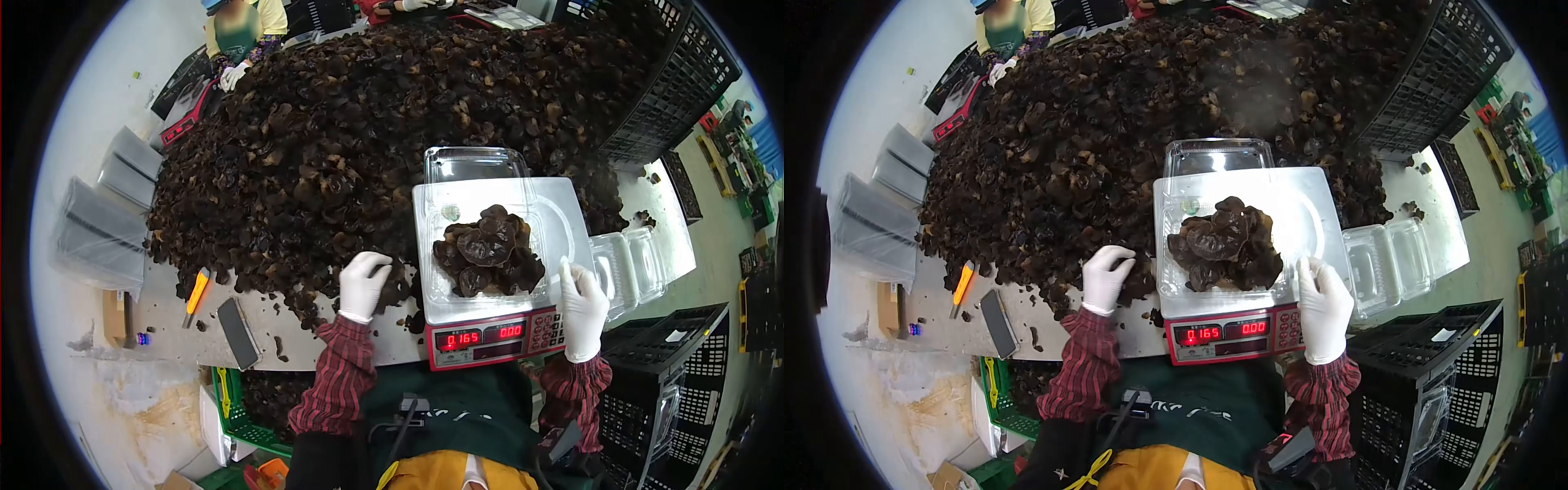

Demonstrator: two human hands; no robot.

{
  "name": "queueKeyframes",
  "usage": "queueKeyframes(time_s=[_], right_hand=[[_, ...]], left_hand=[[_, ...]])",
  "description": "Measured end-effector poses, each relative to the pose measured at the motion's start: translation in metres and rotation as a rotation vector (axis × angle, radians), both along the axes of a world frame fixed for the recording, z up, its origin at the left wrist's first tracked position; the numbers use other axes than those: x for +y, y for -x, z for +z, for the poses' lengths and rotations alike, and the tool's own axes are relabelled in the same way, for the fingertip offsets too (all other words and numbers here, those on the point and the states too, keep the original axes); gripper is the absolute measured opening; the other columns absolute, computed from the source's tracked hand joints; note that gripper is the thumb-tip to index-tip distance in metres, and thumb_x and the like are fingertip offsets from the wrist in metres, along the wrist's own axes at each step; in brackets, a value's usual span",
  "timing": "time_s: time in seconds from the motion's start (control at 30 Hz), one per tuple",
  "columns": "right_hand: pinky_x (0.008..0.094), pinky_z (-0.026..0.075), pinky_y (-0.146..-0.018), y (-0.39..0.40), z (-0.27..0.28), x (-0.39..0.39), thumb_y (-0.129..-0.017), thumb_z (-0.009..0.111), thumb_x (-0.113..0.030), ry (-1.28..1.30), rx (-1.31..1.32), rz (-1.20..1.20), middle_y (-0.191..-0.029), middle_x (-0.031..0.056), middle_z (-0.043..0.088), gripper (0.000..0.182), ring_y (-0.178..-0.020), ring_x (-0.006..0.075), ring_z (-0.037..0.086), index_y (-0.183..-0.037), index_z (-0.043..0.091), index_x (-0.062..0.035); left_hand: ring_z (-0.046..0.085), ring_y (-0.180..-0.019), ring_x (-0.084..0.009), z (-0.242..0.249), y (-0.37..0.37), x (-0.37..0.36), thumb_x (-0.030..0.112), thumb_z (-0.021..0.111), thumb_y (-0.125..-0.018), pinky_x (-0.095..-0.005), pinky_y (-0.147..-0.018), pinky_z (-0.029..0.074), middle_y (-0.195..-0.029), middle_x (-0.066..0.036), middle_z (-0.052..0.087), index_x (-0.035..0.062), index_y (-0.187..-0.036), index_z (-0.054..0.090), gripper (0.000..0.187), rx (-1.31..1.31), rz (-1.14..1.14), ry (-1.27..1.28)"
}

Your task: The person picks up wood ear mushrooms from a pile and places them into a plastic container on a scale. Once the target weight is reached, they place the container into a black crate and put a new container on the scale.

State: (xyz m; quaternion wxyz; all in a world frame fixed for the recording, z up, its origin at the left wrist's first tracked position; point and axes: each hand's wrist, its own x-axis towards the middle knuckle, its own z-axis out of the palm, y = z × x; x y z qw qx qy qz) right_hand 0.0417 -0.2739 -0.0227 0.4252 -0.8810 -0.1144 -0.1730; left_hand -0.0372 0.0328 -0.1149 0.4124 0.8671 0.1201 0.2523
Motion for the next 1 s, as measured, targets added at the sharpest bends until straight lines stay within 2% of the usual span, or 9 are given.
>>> queueKeyframes(time_s=[0.17, 0.37, 0.47, 0.6, 0.63, 0.7, 0.83, 0.9, 1.0], right_hand=[[0.029, 0.045, -0.056, 0.006, 0.014, 0.013, -0.085, 0.066, -0.01, 0.117, 0.106, 0.211, -0.065, 0.0103, 0.059, 0.009, -0.057, 0.0188, 0.058, -0.089, 0.066, -0.0023], [0.0321, 0.046, -0.056, -0.001, 0.006, 0.014, -0.088, 0.063, -0.013, 0.38, 0.054, 0.259, -0.068, 0.0135, 0.06, 0.012, -0.06, 0.0217, 0.061, -0.094, 0.065, -0.0027], [0.0332, 0.048, -0.06, 0.002, -0.008, -0.002, -0.093, 0.057, -0.021, -0.044, 0.133, 0.033, -0.075, 0.018, 0.062, 0.026, -0.064, 0.0244, 0.062, -0.108, 0.061, 0.0008], [0.0341, 0.047, -0.059, 0.001, -0.015, -0.011, -0.096, 0.053, -0.022, -0.024, 0.262, 0.068, -0.074, 0.019, 0.06, 0.031, -0.062, 0.0273, 0.061, -0.117, 0.055, 0.0013], [0.0208, 0.039, -0.048, 0.0, -0.026, -0.011, -0.098, 0.05, -0.024, -0.06, 0.3, 0.154, -0.071, 0.003, 0.059, 0.035, -0.055, 0.0052, 0.053, -0.119, 0.055, 0.0032], [0.0209, 0.039, -0.048, 0.006, -0.016, 0.007, -0.098, 0.049, -0.025, -0.229, 0.51, 0.196, -0.069, 0.0024, 0.057, 0.036, -0.053, 0.0063, 0.053, -0.12, 0.054, 0.0033], [0.0214, 0.041, -0.051, 0.004, -0.002, 0.007, -0.099, 0.044, -0.038, -0.538, 0.716, 0.29, -0.068, 0.0021, 0.053, 0.048, -0.052, 0.0093, 0.051, -0.118, 0.053, 0.0053], [0.024, 0.042, -0.053, 0.004, -0.008, 0.001, -0.098, 0.039, -0.049, -0.644, 0.697, 0.316, -0.074, 0.0045, 0.057, 0.061, -0.057, 0.0113, 0.054, -0.117, 0.053, 0.0065], [0.0244, 0.046, -0.063, 0.004, -0.004, 0.003, -0.099, 0.042, -0.04, -1.103, 0.856, 0.427, -0.076, 0.0079, 0.061, 0.043, -0.07, 0.0149, 0.06, -0.111, 0.053, 0.0003]], left_hand=[[0.062, -0.08, -0.0139, 0.064, -0.013, -0.011, -0.005, 0.068, -0.074, -0.0235, -0.069, 0.048, -0.089, -0.008, 0.065, -0.0002, -0.087, 0.066, 0.014, -0.204, 0.041, 0.233], [0.062, -0.097, -0.0225, 0.089, -0.061, -0.051, -0.005, 0.064, -0.074, -0.0301, -0.081, 0.05, -0.103, -0.011, 0.066, 0.0039, -0.095, 0.069, 0.023, -0.206, -0.359, -0.295], [0.061, -0.1, -0.0225, 0.1, -0.063, -0.05, -0.004, 0.061, -0.077, -0.0317, -0.082, 0.049, -0.105, -0.009, 0.066, 0.0055, -0.095, 0.069, 0.023, -0.265, -0.306, -0.242], [0.062, -0.084, -0.0256, 0.094, -0.086, -0.033, 0.006, 0.06, -0.082, -0.0329, -0.074, 0.049, -0.09, -0.012, 0.062, 0.0056, -0.102, 0.067, 0.021, -0.066, -0.116, 0.07], [0.061, -0.076, -0.0248, 0.077, -0.1, -0.025, 0.008, 0.063, -0.082, -0.0325, -0.071, 0.049, -0.087, -0.012, 0.061, 0.0069, -0.109, 0.065, 0.028, -0.042, -0.091, -0.03], [0.059, -0.073, -0.0186, 0.063, -0.123, -0.014, 0.008, 0.065, -0.081, -0.0294, -0.069, 0.048, -0.087, -0.008, 0.062, 0.0088, -0.119, 0.061, 0.038, 0.088, -0.118, -0.099], [0.059, -0.088, -0.011, 0.072, -0.124, -0.012, 0.01, 0.055, -0.09, -0.0257, -0.079, 0.046, -0.104, -0.007, 0.064, 0.0069, -0.137, 0.043, 0.048, -0.172, -0.259, 0.711], [0.059, -0.094, -0.0145, 0.074, -0.104, -0.011, 0.016, 0.053, -0.093, -0.0292, -0.081, 0.046, -0.107, -0.01, 0.064, 0.0049, -0.128, 0.052, 0.036, -0.32, -0.354, 0.728], [0.059, -0.094, -0.0174, 0.08, -0.052, -0.005, 0.025, 0.063, -0.088, -0.0314, -0.083, 0.046, -0.105, -0.01, 0.063, 0.0026, -0.111, 0.06, 0.032, -0.304, -0.468, -0.007]])
